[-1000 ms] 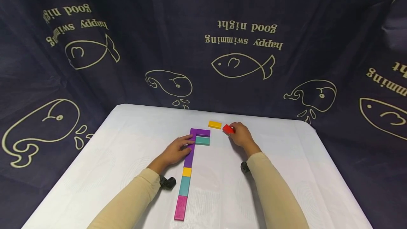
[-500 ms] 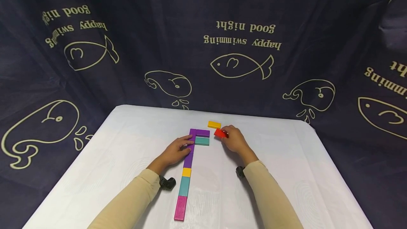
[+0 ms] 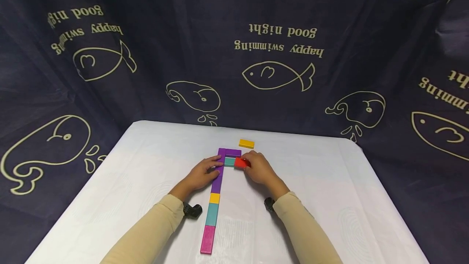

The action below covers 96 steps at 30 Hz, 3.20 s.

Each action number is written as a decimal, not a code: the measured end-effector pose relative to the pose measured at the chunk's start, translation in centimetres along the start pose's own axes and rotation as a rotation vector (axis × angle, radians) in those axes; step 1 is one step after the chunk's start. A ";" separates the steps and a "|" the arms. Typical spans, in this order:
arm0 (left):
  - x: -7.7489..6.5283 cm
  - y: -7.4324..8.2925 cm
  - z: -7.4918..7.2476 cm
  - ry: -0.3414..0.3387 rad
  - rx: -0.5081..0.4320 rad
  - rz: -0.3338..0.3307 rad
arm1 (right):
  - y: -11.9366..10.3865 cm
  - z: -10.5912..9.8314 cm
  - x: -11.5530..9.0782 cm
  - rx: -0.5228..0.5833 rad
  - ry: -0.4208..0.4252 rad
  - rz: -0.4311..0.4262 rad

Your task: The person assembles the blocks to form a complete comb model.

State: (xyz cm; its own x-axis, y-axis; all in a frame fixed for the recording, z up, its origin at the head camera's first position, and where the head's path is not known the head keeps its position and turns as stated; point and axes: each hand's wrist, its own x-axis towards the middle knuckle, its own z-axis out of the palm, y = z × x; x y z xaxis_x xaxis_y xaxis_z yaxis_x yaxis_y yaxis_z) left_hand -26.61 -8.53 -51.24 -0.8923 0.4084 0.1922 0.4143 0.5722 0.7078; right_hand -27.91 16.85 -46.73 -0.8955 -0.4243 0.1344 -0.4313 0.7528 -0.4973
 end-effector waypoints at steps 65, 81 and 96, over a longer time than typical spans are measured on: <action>0.0 0.0 -0.1 0.005 -0.007 0.029 | -1.9 0.2 1.5 -0.022 -0.088 -0.033; 0.0 -0.3 0.1 0.012 0.009 0.029 | 2.4 -2.2 5.0 0.074 0.001 0.132; 0.0 -0.4 0.0 -0.003 0.008 -0.001 | 3.5 -0.8 7.1 0.037 0.009 0.257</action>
State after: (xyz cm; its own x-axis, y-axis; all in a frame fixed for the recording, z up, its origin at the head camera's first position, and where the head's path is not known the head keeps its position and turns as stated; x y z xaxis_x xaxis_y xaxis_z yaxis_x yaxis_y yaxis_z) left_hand -26.75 -8.75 -51.58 -0.8922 0.4102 0.1890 0.4147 0.5782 0.7026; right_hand -35.88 16.86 -46.82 -0.9761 -0.2173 0.0072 -0.1857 0.8161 -0.5473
